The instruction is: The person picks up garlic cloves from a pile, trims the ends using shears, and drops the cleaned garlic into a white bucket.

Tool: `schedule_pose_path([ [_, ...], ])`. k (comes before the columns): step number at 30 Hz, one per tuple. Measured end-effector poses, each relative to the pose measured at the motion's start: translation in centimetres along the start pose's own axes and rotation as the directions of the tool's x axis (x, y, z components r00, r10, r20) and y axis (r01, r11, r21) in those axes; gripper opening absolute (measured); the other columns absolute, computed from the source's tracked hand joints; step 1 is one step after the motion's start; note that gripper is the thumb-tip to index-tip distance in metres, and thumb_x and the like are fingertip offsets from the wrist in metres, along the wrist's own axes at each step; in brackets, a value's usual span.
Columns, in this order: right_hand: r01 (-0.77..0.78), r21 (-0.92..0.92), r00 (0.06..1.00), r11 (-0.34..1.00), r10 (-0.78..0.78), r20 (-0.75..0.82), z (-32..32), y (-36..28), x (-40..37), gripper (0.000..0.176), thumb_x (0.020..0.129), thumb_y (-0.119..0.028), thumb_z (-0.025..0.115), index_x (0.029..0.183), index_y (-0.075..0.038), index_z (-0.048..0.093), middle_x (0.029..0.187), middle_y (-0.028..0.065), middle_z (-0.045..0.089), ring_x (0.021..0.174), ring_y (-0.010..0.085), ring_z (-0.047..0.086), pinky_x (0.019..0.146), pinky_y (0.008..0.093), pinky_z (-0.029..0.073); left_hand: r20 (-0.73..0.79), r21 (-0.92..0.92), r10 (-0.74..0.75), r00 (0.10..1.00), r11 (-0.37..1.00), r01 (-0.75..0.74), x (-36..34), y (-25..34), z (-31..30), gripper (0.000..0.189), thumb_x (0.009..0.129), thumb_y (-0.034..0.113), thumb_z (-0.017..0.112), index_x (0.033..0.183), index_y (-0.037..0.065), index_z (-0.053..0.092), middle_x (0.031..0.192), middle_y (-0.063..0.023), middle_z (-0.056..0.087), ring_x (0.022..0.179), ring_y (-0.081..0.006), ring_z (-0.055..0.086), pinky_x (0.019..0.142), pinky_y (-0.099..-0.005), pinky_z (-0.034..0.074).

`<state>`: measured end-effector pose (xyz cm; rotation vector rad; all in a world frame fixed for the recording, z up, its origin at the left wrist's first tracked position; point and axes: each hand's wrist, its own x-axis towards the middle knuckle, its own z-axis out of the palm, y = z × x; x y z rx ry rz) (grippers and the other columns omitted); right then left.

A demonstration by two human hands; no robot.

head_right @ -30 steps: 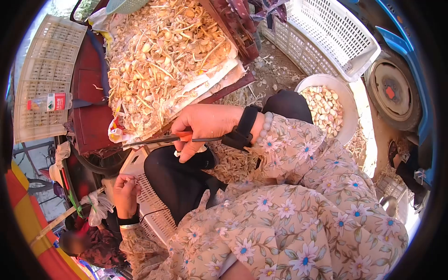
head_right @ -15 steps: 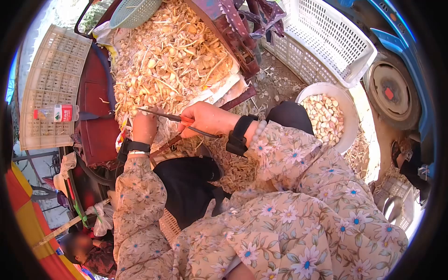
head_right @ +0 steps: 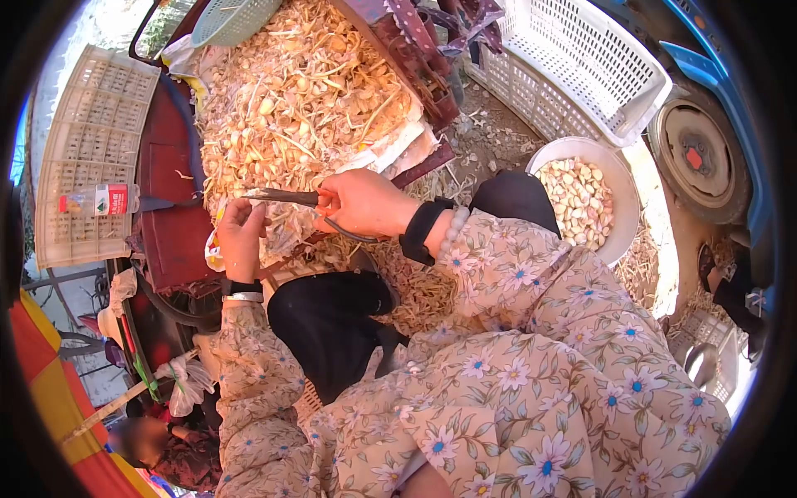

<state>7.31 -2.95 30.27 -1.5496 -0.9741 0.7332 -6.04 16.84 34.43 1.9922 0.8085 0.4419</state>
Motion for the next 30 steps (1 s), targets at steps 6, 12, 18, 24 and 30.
schedule_pose_path([
  [6, 0.169, -0.412, 0.929, 0.895, -0.284, -0.236, 1.0, 0.1, -0.8, 0.037, 0.067, -0.031, 0.071, 0.085, -0.002, 0.056, 0.077, 0.0097, 0.057, 0.075, 0.0287, 0.058, 0.063, 0.0367, 0.045, 0.037, -0.413, -0.046, 0.998, 0.909, 0.057, -4.3, 4.2, 1.6, 0.027, 0.077, -0.005, 0.056, 0.104, -0.005, 0.051, 0.083, -0.0076, 0.059, 0.058, -0.0077, 0.051, 0.051, -0.0186, 0.040],
  [12, 0.146, -0.414, 0.972, 0.898, -0.207, -0.107, 0.5, -1.0, -1.2, 0.034, 0.071, -0.034, 0.066, 0.085, -0.003, 0.061, 0.083, 0.0118, 0.061, 0.083, 0.0291, 0.060, 0.070, 0.0387, 0.047, 0.064, -0.424, -0.100, 0.993, 0.898, 0.117, -5.1, 4.9, 1.7, 0.024, 0.075, -0.007, 0.059, 0.097, -0.003, 0.051, 0.077, -0.0062, 0.058, 0.055, -0.0078, 0.049, 0.049, -0.0194, 0.039],
  [18, 0.148, -0.324, 0.988, 0.934, -0.156, 0.002, 0.9, 0.1, -1.2, 0.040, 0.075, -0.042, 0.064, 0.079, -0.002, 0.061, 0.062, 0.0124, 0.058, 0.063, 0.0308, 0.059, 0.060, 0.0404, 0.047, 0.145, -0.453, -0.104, 0.984, 0.877, 0.160, -5.7, 4.8, 1.1, 0.021, 0.075, -0.006, 0.062, 0.092, 0.000, 0.051, 0.073, -0.0057, 0.057, 0.053, -0.0086, 0.050, 0.047, -0.0191, 0.038],
  [24, -0.264, 0.407, 0.963, 0.874, 0.215, 0.162, -0.6, -1.6, -1.2, 0.050, 0.079, -0.052, 0.060, 0.067, -0.004, 0.056, 0.052, 0.0019, 0.050, 0.049, 0.0089, 0.047, 0.045, 0.0239, 0.038, 0.363, -0.267, -0.121, 0.924, 0.937, 0.227, -6.5, 4.8, -0.5, 0.020, 0.077, -0.002, 0.063, 0.089, 0.004, 0.049, 0.074, -0.0046, 0.057, 0.053, -0.0079, 0.049, 0.045, -0.0187, 0.037],
  [30, -0.170, 0.501, 0.981, 0.849, 0.193, 0.005, -0.8, -1.4, -0.3, 0.045, 0.081, -0.048, 0.060, 0.074, -0.004, 0.056, 0.058, -0.0020, 0.049, 0.051, 0.0048, 0.042, 0.046, 0.0199, 0.033, -0.025, -0.132, -0.160, 0.987, 0.979, 0.155, 3.0, 0.1, -1.8, 0.014, 0.078, 0.006, 0.056, 0.092, 0.003, 0.055, 0.070, -0.0037, 0.058, 0.053, -0.0105, 0.052, 0.049, -0.0221, 0.041],
])
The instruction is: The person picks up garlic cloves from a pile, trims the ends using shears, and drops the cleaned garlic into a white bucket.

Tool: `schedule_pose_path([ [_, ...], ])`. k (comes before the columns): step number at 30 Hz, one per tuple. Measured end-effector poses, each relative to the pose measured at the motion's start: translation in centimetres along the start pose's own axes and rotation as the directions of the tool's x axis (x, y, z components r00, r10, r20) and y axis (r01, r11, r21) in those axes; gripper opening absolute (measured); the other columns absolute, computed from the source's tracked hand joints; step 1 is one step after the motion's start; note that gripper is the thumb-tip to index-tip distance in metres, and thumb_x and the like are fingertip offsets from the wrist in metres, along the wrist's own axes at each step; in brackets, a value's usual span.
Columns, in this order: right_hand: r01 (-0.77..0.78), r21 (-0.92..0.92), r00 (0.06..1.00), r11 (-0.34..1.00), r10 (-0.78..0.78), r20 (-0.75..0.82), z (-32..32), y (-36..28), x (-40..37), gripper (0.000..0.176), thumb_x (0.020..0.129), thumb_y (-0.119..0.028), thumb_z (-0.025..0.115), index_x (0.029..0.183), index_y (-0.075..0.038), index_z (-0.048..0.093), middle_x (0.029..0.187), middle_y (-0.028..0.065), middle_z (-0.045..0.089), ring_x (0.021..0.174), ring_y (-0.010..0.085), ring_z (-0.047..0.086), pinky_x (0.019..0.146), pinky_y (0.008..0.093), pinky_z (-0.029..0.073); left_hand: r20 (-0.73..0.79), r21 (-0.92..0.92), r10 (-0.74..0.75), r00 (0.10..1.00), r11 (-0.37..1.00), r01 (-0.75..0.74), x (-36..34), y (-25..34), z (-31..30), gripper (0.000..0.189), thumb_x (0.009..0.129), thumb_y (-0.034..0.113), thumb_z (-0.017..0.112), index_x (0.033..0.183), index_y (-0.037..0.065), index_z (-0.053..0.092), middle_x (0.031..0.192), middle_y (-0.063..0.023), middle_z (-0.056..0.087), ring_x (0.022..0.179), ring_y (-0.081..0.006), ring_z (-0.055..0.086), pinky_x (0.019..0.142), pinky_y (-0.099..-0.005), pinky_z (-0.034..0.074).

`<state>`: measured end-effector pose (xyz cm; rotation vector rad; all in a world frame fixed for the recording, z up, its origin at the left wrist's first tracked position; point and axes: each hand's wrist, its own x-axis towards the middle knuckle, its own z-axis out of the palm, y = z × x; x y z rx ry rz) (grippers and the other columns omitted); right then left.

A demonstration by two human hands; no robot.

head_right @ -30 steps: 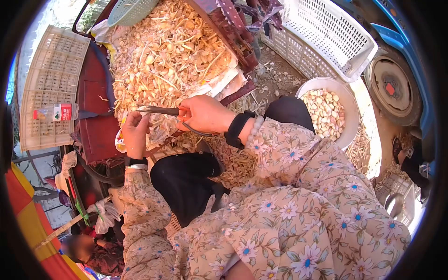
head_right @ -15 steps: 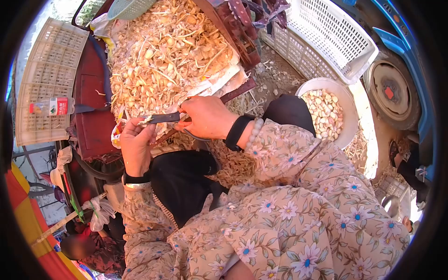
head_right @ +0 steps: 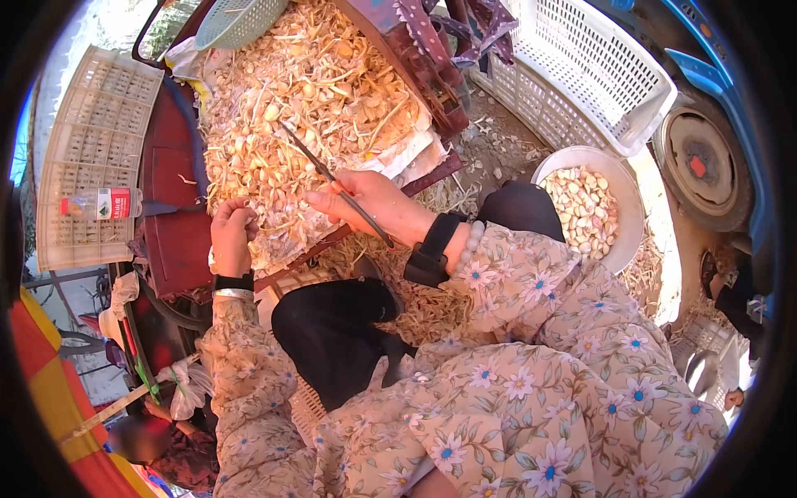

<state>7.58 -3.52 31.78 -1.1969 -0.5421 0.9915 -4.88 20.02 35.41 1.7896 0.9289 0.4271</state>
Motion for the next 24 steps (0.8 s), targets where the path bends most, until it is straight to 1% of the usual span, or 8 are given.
schedule_pose_path([
  [5, 0.062, 0.006, 0.998, 0.998, -0.061, -0.031, -0.3, 1.3, 0.8, 0.043, 0.081, -0.046, 0.062, 0.074, -0.004, 0.057, 0.057, -0.0037, 0.046, 0.052, 0.0044, 0.040, 0.046, 0.0212, 0.031, 0.028, 0.656, 0.139, 0.990, 0.745, -0.123, 6.2, -5.5, 0.3, 0.033, 0.070, 0.021, 0.069, 0.100, 0.006, 0.064, 0.081, -0.0127, 0.065, 0.074, -0.0234, 0.063, 0.069, -0.0334, 0.048],
  [8, 0.061, 0.034, 0.997, 0.998, -0.060, -0.039, -0.2, 1.6, 1.1, 0.042, 0.080, -0.045, 0.062, 0.072, -0.004, 0.056, 0.057, -0.0038, 0.046, 0.052, 0.0047, 0.040, 0.047, 0.0217, 0.032, 0.171, 0.763, 0.384, 0.907, 0.532, -0.369, 4.4, -5.0, 1.8, 0.031, 0.071, 0.011, 0.070, 0.100, 0.003, 0.063, 0.071, -0.0086, 0.063, 0.064, -0.0175, 0.060, 0.060, -0.0289, 0.047],
  [12, 0.107, -0.058, 0.994, 0.993, -0.107, 0.002, 0.2, 2.1, 1.2, 0.044, 0.080, -0.046, 0.062, 0.070, -0.004, 0.055, 0.057, -0.0035, 0.046, 0.052, 0.0062, 0.039, 0.047, 0.0235, 0.032, 0.160, 0.794, 0.268, 0.950, 0.536, -0.285, 3.1, -3.3, 2.6, 0.028, 0.070, 0.018, 0.069, 0.094, 0.005, 0.064, 0.083, -0.0172, 0.064, 0.075, -0.0311, 0.062, 0.067, -0.0368, 0.048],
  [15, 0.179, -0.088, 0.984, 0.980, -0.181, -0.004, 0.2, 2.7, 1.1, 0.045, 0.079, -0.046, 0.063, 0.068, -0.004, 0.054, 0.057, -0.0032, 0.045, 0.053, 0.0069, 0.039, 0.048, 0.0247, 0.033, 0.127, 0.744, 0.301, 0.945, 0.601, -0.292, 2.6, -3.9, 2.1, 0.021, 0.075, 0.015, 0.065, 0.092, 0.003, 0.062, 0.078, -0.0135, 0.064, 0.064, -0.0250, 0.061, 0.058, -0.0328, 0.046],
  [17, 0.190, -0.144, 0.981, 0.971, -0.194, -0.016, 0.0, 2.1, 0.6, 0.045, 0.079, -0.047, 0.063, 0.068, -0.004, 0.054, 0.057, -0.0029, 0.044, 0.054, 0.0073, 0.039, 0.048, 0.0252, 0.034, 0.056, 0.307, 0.103, 0.993, 0.945, -0.115, 1.6, -3.3, 2.1, 0.017, 0.079, 0.013, 0.062, 0.093, 0.003, 0.059, 0.075, -0.0094, 0.062, 0.059, -0.0183, 0.057, 0.052, -0.0273, 0.043],
  [18, 0.176, -0.135, 0.983, 0.975, -0.180, -0.019, 0.0, 2.2, 0.6, 0.045, 0.079, -0.047, 0.063, 0.068, -0.004, 0.054, 0.057, -0.0028, 0.044, 0.054, 0.0074, 0.040, 0.048, 0.0253, 0.034, 0.061, 0.044, -0.009, 0.998, 0.999, 0.006, 0.8, -2.6, 2.1, 0.015, 0.081, 0.012, 0.060, 0.093, 0.003, 0.058, 0.074, -0.0074, 0.061, 0.056, -0.0149, 0.055, 0.050, -0.0246, 0.042],
  [22, 0.146, -0.081, 0.989, 0.986, -0.147, -0.011, 0.3, 2.3, 0.9, 0.045, 0.079, -0.046, 0.064, 0.067, -0.003, 0.054, 0.058, -0.0024, 0.045, 0.056, 0.0075, 0.040, 0.049, 0.0254, 0.035, 0.162, -0.488, -0.126, 0.979, 0.852, 0.190, -2.1, -0.6, 2.5, 0.016, 0.085, 0.004, 0.050, 0.101, 0.005, 0.051, 0.079, -0.0096, 0.059, 0.056, -0.0100, 0.050, 0.047, -0.0198, 0.038],
  [24, 0.156, -0.043, 0.988, 0.987, -0.157, -0.002, 0.5, 2.9, 1.1, 0.045, 0.079, -0.045, 0.064, 0.068, -0.003, 0.054, 0.058, -0.0024, 0.045, 0.056, 0.0076, 0.040, 0.049, 0.0252, 0.034, 0.222, -0.524, -0.099, 0.970, 0.827, 0.204, -3.1, 0.0, 2.5, 0.020, 0.085, 0.002, 0.048, 0.105, 0.005, 0.050, 0.084, -0.0123, 0.059, 0.055, -0.0095, 0.047, 0.046, -0.0198, 0.037],
])
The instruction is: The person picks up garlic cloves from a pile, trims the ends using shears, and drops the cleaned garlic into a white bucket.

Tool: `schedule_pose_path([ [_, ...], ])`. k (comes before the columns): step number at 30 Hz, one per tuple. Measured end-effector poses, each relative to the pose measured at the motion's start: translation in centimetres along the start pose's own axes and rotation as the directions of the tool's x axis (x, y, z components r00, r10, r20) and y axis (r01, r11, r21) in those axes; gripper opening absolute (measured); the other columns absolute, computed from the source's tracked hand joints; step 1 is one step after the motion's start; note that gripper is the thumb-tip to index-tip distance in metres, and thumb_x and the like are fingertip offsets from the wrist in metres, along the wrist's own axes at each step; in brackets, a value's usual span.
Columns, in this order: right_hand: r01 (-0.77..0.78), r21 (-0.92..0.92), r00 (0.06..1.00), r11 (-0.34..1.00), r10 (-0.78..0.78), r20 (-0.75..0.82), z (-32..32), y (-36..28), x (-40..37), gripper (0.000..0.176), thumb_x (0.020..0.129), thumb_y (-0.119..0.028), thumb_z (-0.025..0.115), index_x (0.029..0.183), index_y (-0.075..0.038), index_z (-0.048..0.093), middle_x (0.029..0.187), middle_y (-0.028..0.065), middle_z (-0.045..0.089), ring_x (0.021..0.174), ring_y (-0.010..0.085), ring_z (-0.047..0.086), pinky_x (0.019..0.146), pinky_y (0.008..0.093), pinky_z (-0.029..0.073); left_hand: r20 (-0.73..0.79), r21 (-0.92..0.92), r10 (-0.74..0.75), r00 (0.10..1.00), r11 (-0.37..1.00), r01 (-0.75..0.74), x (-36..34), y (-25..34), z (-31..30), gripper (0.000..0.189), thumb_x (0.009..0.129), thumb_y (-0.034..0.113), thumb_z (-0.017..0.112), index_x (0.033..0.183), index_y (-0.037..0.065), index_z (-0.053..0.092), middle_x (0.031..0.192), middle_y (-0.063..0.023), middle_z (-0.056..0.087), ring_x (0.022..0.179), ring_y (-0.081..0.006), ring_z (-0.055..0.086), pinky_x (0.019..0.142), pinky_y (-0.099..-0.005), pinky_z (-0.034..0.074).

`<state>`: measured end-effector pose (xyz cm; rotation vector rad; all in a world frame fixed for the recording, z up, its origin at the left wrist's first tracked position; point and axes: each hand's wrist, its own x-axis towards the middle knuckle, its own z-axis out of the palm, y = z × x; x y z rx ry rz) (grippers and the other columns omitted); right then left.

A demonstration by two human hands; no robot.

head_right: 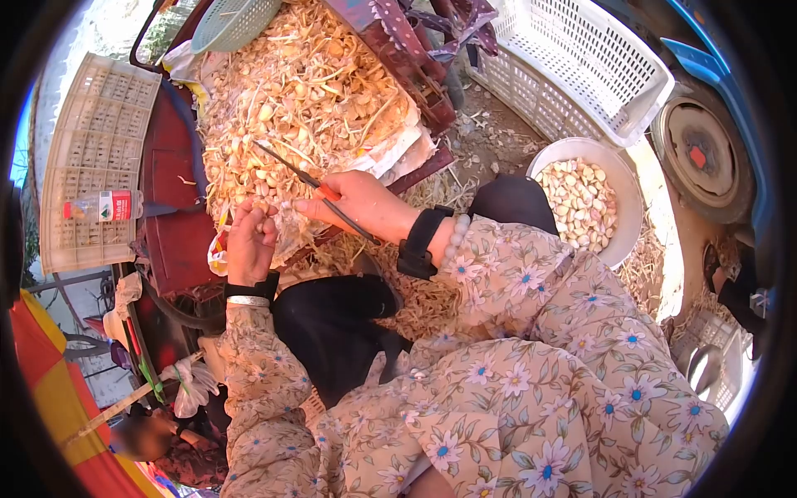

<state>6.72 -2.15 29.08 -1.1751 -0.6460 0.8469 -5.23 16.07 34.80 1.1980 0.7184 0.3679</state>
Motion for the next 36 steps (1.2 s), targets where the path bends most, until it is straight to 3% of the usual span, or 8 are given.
schedule_pose_path([
  [8, 0.009, 0.128, 0.998, 0.992, -0.018, 0.065, 0.3, 0.7, 0.3, 0.043, 0.078, -0.043, 0.066, 0.071, -0.002, 0.056, 0.058, -0.0015, 0.045, 0.059, 0.0085, 0.041, 0.053, 0.0259, 0.036, 0.146, 0.040, 0.017, 0.989, 0.999, -0.023, -2.9, -0.3, 2.7, 0.027, 0.084, 0.002, 0.050, 0.110, 0.004, 0.054, 0.089, -0.0114, 0.060, 0.053, -0.0086, 0.043, 0.047, -0.0188, 0.034],
  [12, 0.096, -0.272, 0.995, 0.957, -0.090, 0.034, 0.1, -0.3, -0.3, 0.038, 0.076, -0.036, 0.068, 0.086, -0.001, 0.056, 0.077, 0.0059, 0.059, 0.070, 0.0156, 0.058, 0.060, 0.0308, 0.046, 0.097, 0.037, 0.086, 0.992, 0.995, -0.090, -4.3, -0.3, 4.1, 0.023, 0.083, 0.000, 0.050, 0.106, 0.003, 0.054, 0.084, -0.0101, 0.058, 0.054, -0.0091, 0.042, 0.048, -0.0186, 0.034],
  [14, 0.213, -0.621, 0.966, 0.754, -0.259, 0.016, -0.2, -2.5, -1.5, 0.044, 0.071, -0.042, 0.070, 0.081, -0.001, 0.056, 0.076, 0.0102, 0.059, 0.068, 0.0250, 0.058, 0.061, 0.0347, 0.045, 0.084, -0.001, 0.174, 0.981, 0.985, -0.175, -4.8, -0.2, 4.0, 0.020, 0.082, -0.001, 0.051, 0.102, 0.003, 0.054, 0.080, -0.0085, 0.057, 0.054, -0.0091, 0.042, 0.048, -0.0184, 0.033],
  [18, 0.213, -0.723, 0.959, 0.657, -0.283, 0.025, 0.1, -2.6, -1.8, 0.043, 0.071, -0.041, 0.068, 0.084, -0.002, 0.056, 0.086, 0.0141, 0.059, 0.080, 0.0301, 0.059, 0.067, 0.0384, 0.047, 0.033, -0.010, 0.330, 0.943, 0.944, -0.330, -5.4, 0.0, 4.4, 0.016, 0.079, -0.007, 0.052, 0.091, 0.004, 0.054, 0.067, -0.0012, 0.049, 0.053, -0.0073, 0.040, 0.047, -0.0196, 0.031],
  [21, 0.286, -0.694, 0.926, 0.661, -0.376, 0.023, 0.5, -1.9, -1.9, 0.037, 0.069, -0.034, 0.072, 0.076, -0.004, 0.051, 0.076, 0.0103, 0.054, 0.068, 0.0302, 0.057, 0.057, 0.0368, 0.045, -0.025, 0.070, 0.379, 0.925, 0.924, -0.377, -5.9, -0.1, 4.9, 0.015, 0.079, -0.007, 0.052, 0.089, 0.004, 0.053, 0.069, -0.0014, 0.051, 0.053, -0.0060, 0.040, 0.046, -0.0194, 0.031],
  [24, 0.232, -0.713, 0.963, 0.662, -0.259, 0.072, 0.5, -2.2, -2.0, 0.043, 0.073, -0.042, 0.066, 0.085, -0.001, 0.056, 0.083, 0.0141, 0.061, 0.076, 0.0324, 0.059, 0.064, 0.0404, 0.047, -0.021, 0.094, 0.431, 0.902, 0.899, -0.428, -6.1, -0.6, 4.5, 0.012, 0.080, -0.006, 0.053, 0.084, 0.005, 0.051, 0.072, -0.0021, 0.050, 0.054, -0.0073, 0.043, 0.047, -0.0185, 0.032],
  [30, 0.233, -0.591, 0.972, 0.772, -0.159, 0.175, 0.9, -1.4, -1.9, 0.042, 0.071, -0.041, 0.070, 0.071, -0.001, 0.057, 0.061, 0.0147, 0.056, 0.057, 0.0312, 0.056, 0.052, 0.0361, 0.043, -0.118, 0.216, 0.531, 0.839, 0.839, -0.500, -7.4, -0.7, 5.0, 0.014, 0.080, -0.007, 0.054, 0.084, 0.006, 0.050, 0.073, -0.0019, 0.049, 0.055, -0.0062, 0.042, 0.046, -0.0183, 0.031],
  [36, 0.167, -0.593, 0.973, 0.787, -0.036, 0.226, 1.6, -0.9, -2.4, 0.047, 0.070, -0.047, 0.069, 0.069, -0.001, 0.057, 0.059, 0.0150, 0.055, 0.056, 0.0317, 0.055, 0.053, 0.0364, 0.043, -0.133, 0.344, 0.507, 0.852, 0.829, -0.440, -9.1, -1.5, 2.0, 0.015, 0.078, -0.008, 0.055, 0.084, 0.005, 0.050, 0.075, -0.0029, 0.051, 0.052, -0.0062, 0.042, 0.047, -0.0179, 0.033],
])
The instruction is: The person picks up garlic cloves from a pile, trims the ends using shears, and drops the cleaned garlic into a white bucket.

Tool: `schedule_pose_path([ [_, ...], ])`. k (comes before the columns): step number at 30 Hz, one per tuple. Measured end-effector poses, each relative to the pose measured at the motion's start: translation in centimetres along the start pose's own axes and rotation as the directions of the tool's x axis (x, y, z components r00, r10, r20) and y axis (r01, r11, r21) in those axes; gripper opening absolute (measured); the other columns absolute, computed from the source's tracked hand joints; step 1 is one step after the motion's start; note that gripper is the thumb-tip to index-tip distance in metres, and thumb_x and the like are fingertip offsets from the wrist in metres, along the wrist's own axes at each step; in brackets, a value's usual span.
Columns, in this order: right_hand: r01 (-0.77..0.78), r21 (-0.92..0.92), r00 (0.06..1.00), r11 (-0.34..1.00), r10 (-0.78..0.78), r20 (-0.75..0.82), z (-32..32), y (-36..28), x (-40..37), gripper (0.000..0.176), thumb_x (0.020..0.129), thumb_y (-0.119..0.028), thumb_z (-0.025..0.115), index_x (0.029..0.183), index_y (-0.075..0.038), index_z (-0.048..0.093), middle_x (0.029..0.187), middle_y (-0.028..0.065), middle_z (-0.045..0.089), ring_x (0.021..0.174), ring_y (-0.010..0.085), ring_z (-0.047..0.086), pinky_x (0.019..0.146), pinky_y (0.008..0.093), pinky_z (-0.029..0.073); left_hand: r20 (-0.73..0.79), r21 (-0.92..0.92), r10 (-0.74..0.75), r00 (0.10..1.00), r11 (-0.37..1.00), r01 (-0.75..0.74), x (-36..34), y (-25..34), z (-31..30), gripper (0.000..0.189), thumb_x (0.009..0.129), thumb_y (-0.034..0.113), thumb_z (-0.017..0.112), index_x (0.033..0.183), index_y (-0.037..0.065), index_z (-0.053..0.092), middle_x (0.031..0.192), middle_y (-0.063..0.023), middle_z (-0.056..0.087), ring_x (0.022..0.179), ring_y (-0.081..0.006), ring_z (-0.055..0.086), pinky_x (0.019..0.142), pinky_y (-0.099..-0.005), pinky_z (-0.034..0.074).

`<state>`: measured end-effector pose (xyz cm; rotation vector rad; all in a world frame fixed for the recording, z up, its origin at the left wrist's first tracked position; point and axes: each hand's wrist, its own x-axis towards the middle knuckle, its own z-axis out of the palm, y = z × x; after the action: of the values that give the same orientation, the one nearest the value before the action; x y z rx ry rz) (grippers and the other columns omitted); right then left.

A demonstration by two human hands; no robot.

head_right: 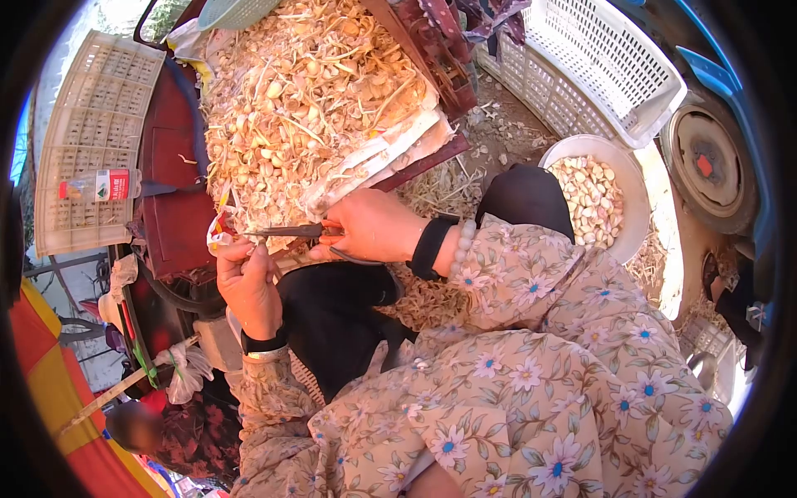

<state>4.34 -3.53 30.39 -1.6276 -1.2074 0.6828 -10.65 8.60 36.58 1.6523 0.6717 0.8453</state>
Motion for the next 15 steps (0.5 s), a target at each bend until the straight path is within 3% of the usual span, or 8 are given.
schedule_pose_path([
  [3, 0.160, -0.075, 0.985, 0.984, -0.165, -0.059, 1.5, 0.1, -0.5, 0.049, 0.074, -0.049, 0.065, 0.066, -0.002, 0.057, 0.057, 0.0114, 0.057, 0.050, 0.0265, 0.056, 0.049, 0.0337, 0.044, 0.018, 0.153, -0.035, 0.999, 0.988, 0.032, -1.8, 0.8, -2.5, 0.013, 0.076, -0.007, 0.058, 0.080, 0.004, 0.052, 0.084, -0.0043, 0.054, 0.058, -0.0050, 0.045, 0.052, -0.0172, 0.037],
  [4, -0.006, 0.203, 0.999, 0.979, 0.013, -0.035, 1.2, -0.3, -0.6, 0.048, 0.075, -0.049, 0.065, 0.067, -0.002, 0.057, 0.056, 0.0091, 0.056, 0.048, 0.0219, 0.054, 0.046, 0.0306, 0.043, 0.017, 0.212, -0.040, 0.999, 0.977, 0.035, -2.4, 1.2, -3.2, 0.013, 0.075, -0.007, 0.059, 0.079, 0.004, 0.052, 0.087, -0.0047, 0.055, 0.061, -0.0048, 0.047, 0.054, -0.0170, 0.038],
  [6, -0.337, 0.657, 0.935, 0.674, 0.319, 0.152, 0.2, -2.0, -0.6, 0.048, 0.077, -0.050, 0.063, 0.068, -0.003, 0.057, 0.055, 0.0046, 0.055, 0.042, 0.0126, 0.051, 0.041, 0.0243, 0.040, -0.028, 0.250, -0.142, 0.990, 0.957, 0.144, -3.9, 1.6, -4.9, 0.010, 0.075, -0.005, 0.059, 0.075, 0.003, 0.052, 0.086, -0.0046, 0.055, 0.063, -0.0063, 0.047, 0.057, -0.0196, 0.040],
  [7, -0.300, 0.664, 0.938, 0.685, 0.337, 0.076, -0.6, -1.6, -0.2, 0.046, 0.079, -0.049, 0.062, 0.070, -0.004, 0.058, 0.055, 0.0005, 0.053, 0.040, 0.0039, 0.045, 0.037, 0.0182, 0.034, -0.064, 0.330, -0.154, 0.986, 0.929, 0.167, -4.4, 0.7, -6.9, 0.009, 0.074, -0.003, 0.060, 0.075, 0.003, 0.053, 0.086, -0.0047, 0.055, 0.063, -0.0068, 0.047, 0.058, -0.0201, 0.040],
  [8, -0.256, 0.672, 0.940, 0.695, 0.341, 0.005, -1.4, -0.9, 0.2, 0.047, 0.079, -0.049, 0.062, 0.071, -0.003, 0.057, 0.056, 0.0009, 0.053, 0.042, 0.0051, 0.046, 0.039, 0.0191, 0.035, -0.097, 0.410, -0.168, 0.981, 0.891, 0.194, -4.9, -0.2, -9.1, 0.009, 0.073, -0.002, 0.061, 0.074, 0.002, 0.053, 0.085, -0.0048, 0.055, 0.063, -0.0073, 0.047, 0.059, -0.0207, 0.040],
  [11, -0.141, 0.703, 0.929, 0.697, 0.339, -0.150, -2.5, 0.0, 0.5, 0.045, 0.080, -0.047, 0.062, 0.078, -0.002, 0.057, 0.061, 0.0004, 0.055, 0.046, 0.0039, 0.045, 0.042, 0.0178, 0.035, -0.168, 0.831, -0.410, 0.896, 0.430, 0.352, -5.8, -2.3, -16.0, 0.009, 0.070, 0.002, 0.064, 0.077, 0.000, 0.060, 0.083, -0.0075, 0.058, 0.069, -0.0114, 0.054, 0.067, -0.0226, 0.044],
  [14, -0.148, 0.725, 0.929, 0.672, 0.346, -0.131, -2.3, -0.2, 0.7, 0.043, 0.081, -0.046, 0.061, 0.079, -0.003, 0.056, 0.062, -0.0001, 0.054, 0.046, 0.0042, 0.044, 0.042, 0.0183, 0.035, 0.138, 0.990, -0.204, 0.969, 0.066, -0.127, -6.4, -4.9, -21.1, 0.019, 0.066, 0.005, 0.068, 0.084, 0.000, 0.064, 0.087, -0.0111, 0.062, 0.077, -0.0164, 0.060, 0.071, -0.0259, 0.047],
  [15, -0.168, 0.692, 0.930, 0.702, 0.346, -0.125, -2.5, -0.8, 0.7, 0.041, 0.081, -0.044, 0.061, 0.077, -0.003, 0.056, 0.063, -0.0002, 0.053, 0.048, 0.0050, 0.045, 0.045, 0.0193, 0.037, 0.125, 0.980, -0.129, 0.984, 0.172, -0.102, -5.0, -5.1, -20.8, 0.019, 0.070, 0.005, 0.067, 0.088, 0.001, 0.066, 0.095, -0.0140, 0.062, 0.085, -0.0196, 0.062, 0.073, -0.0285, 0.050],
])
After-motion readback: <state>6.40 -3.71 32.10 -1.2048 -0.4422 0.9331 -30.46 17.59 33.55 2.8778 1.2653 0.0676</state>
